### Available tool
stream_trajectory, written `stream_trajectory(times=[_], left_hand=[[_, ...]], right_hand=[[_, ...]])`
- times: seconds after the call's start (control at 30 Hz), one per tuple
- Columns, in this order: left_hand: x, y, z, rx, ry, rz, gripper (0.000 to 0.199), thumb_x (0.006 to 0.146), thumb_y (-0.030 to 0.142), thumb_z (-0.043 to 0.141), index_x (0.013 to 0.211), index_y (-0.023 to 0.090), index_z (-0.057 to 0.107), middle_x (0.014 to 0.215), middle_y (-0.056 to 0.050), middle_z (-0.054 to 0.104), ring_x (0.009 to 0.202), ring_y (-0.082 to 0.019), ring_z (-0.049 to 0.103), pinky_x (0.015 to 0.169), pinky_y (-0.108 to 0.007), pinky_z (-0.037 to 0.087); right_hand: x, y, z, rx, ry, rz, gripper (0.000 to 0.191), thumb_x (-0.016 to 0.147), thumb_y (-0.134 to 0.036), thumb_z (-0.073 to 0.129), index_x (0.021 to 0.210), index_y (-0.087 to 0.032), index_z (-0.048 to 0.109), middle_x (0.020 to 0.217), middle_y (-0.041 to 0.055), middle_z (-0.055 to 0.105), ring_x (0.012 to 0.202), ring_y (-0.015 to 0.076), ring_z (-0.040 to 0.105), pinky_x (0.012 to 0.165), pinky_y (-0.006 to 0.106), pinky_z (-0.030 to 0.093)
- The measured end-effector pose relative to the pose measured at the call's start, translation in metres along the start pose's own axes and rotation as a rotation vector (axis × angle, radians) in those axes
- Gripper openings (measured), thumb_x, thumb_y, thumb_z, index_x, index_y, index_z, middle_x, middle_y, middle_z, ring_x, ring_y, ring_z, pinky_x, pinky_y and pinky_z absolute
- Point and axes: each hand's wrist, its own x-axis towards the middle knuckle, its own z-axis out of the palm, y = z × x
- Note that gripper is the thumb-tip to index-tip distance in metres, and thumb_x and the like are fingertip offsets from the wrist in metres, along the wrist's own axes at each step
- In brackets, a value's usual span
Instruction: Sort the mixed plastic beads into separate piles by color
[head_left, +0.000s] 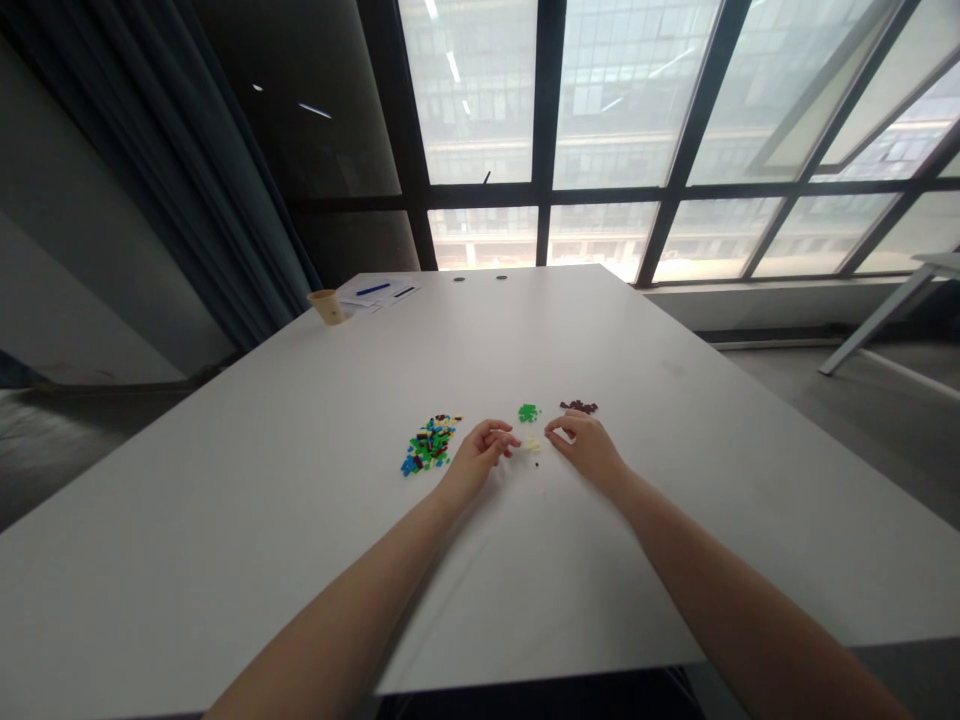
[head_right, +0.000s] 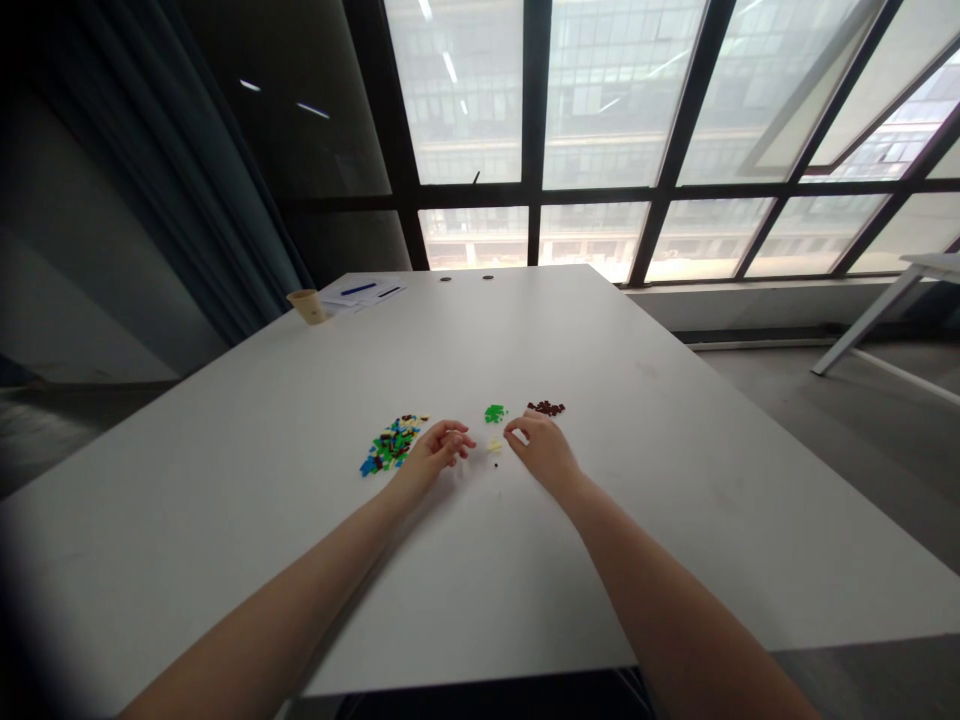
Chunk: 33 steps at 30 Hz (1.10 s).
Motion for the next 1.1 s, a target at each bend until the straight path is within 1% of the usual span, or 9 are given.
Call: stream_trajectory(times=[0.13, 0.27, 0.47, 0.57, 0.67, 0.73, 0.83, 0.97, 1.1], left_hand=[[0.003, -0.002, -0.001, 0.050, 0.005, -0.010, 0.031, 0.072, 0.043, 0.055, 0.088, 0.017, 0.053, 0.077, -0.003, 0.063, 0.064, -0.010, 0.053, 0.055, -0.021, 0.035], [0.003, -0.001, -0.001, 0.064, 0.005, -0.009, 0.030, 0.072, 0.043, 0.054, 0.088, 0.017, 0.052, 0.076, -0.003, 0.063, 0.063, -0.010, 0.052, 0.054, -0.020, 0.035], [0.004, -0.002, -0.003, 0.061, 0.038, 0.001, 0.029, 0.072, 0.041, 0.053, 0.088, 0.017, 0.053, 0.076, -0.003, 0.062, 0.063, -0.010, 0.053, 0.054, -0.020, 0.036], [0.010, -0.003, -0.014, 0.059, 0.130, 0.044, 0.027, 0.073, 0.041, 0.052, 0.087, 0.018, 0.054, 0.078, -0.003, 0.063, 0.064, -0.011, 0.054, 0.055, -0.021, 0.037], [0.018, -0.002, -0.037, 0.101, 0.299, 0.128, 0.025, 0.075, 0.040, 0.048, 0.085, 0.018, 0.055, 0.080, -0.004, 0.062, 0.065, -0.012, 0.054, 0.056, -0.023, 0.038], [0.023, -0.003, -0.056, 0.206, 0.440, 0.218, 0.024, 0.077, 0.037, 0.044, 0.085, 0.019, 0.056, 0.082, -0.004, 0.061, 0.068, -0.013, 0.054, 0.060, -0.025, 0.041], [0.026, -0.006, -0.076, 0.588, 0.567, 0.295, 0.024, 0.079, 0.030, 0.041, 0.088, 0.021, 0.061, 0.090, -0.005, 0.060, 0.081, -0.017, 0.054, 0.073, -0.031, 0.041], [0.025, -0.013, -0.077, 1.124, 0.498, 0.167, 0.029, 0.079, 0.028, 0.044, 0.100, 0.026, 0.063, 0.108, -0.008, 0.055, 0.103, -0.025, 0.044, 0.082, -0.041, 0.036], [0.023, -0.017, -0.068, 1.332, 0.398, 0.100, 0.029, 0.081, 0.032, 0.042, 0.102, 0.031, 0.062, 0.123, -0.007, 0.048, 0.112, -0.028, 0.035, 0.085, -0.047, 0.029]], right_hand=[[0.003, 0.014, 0.014, -0.102, -0.058, 0.045, 0.013, 0.075, -0.019, 0.053, 0.073, -0.019, 0.066, 0.067, 0.0006, 0.054, 0.062, 0.0116, 0.048, 0.063, 0.024, 0.037], [0.005, 0.009, 0.023, -0.137, -0.090, 0.045, 0.015, 0.077, -0.019, 0.051, 0.073, -0.020, 0.066, 0.070, 0.0014, 0.056, 0.068, 0.0123, 0.051, 0.067, 0.024, 0.037], [0.005, 0.006, 0.022, -0.098, -0.099, 0.070, 0.020, 0.077, -0.015, 0.047, 0.078, -0.020, 0.067, 0.074, 0.0025, 0.059, 0.069, 0.0123, 0.052, 0.068, 0.024, 0.038], [0.004, 0.011, 0.018, -0.056, -0.043, 0.076, 0.022, 0.077, -0.015, 0.046, 0.081, -0.020, 0.067, 0.075, 0.0029, 0.060, 0.065, 0.0119, 0.051, 0.066, 0.024, 0.039], [0.003, 0.016, 0.008, -0.022, 0.023, 0.086, 0.022, 0.076, -0.017, 0.046, 0.082, -0.019, 0.067, 0.071, 0.0028, 0.060, 0.060, 0.0119, 0.050, 0.061, 0.024, 0.039], [0.003, 0.017, 0.000, -0.014, 0.060, 0.108, 0.022, 0.076, -0.021, 0.047, 0.083, -0.019, 0.067, 0.067, 0.0026, 0.059, 0.058, 0.0124, 0.049, 0.060, 0.024, 0.039], [0.003, 0.016, -0.009, 0.003, 0.112, 0.146, 0.023, 0.075, -0.025, 0.047, 0.081, -0.018, 0.068, 0.067, 0.0034, 0.061, 0.059, 0.0134, 0.050, 0.062, 0.025, 0.039], [0.004, 0.011, -0.013, 0.014, 0.125, 0.176, 0.024, 0.075, -0.027, 0.047, 0.079, -0.017, 0.068, 0.067, 0.0039, 0.062, 0.060, 0.0137, 0.050, 0.062, 0.025, 0.039], [0.004, 0.005, -0.013, 0.009, 0.089, 0.174, 0.025, 0.074, -0.027, 0.047, 0.081, -0.016, 0.068, 0.060, 0.0021, 0.058, 0.053, 0.0122, 0.046, 0.057, 0.024, 0.037]])
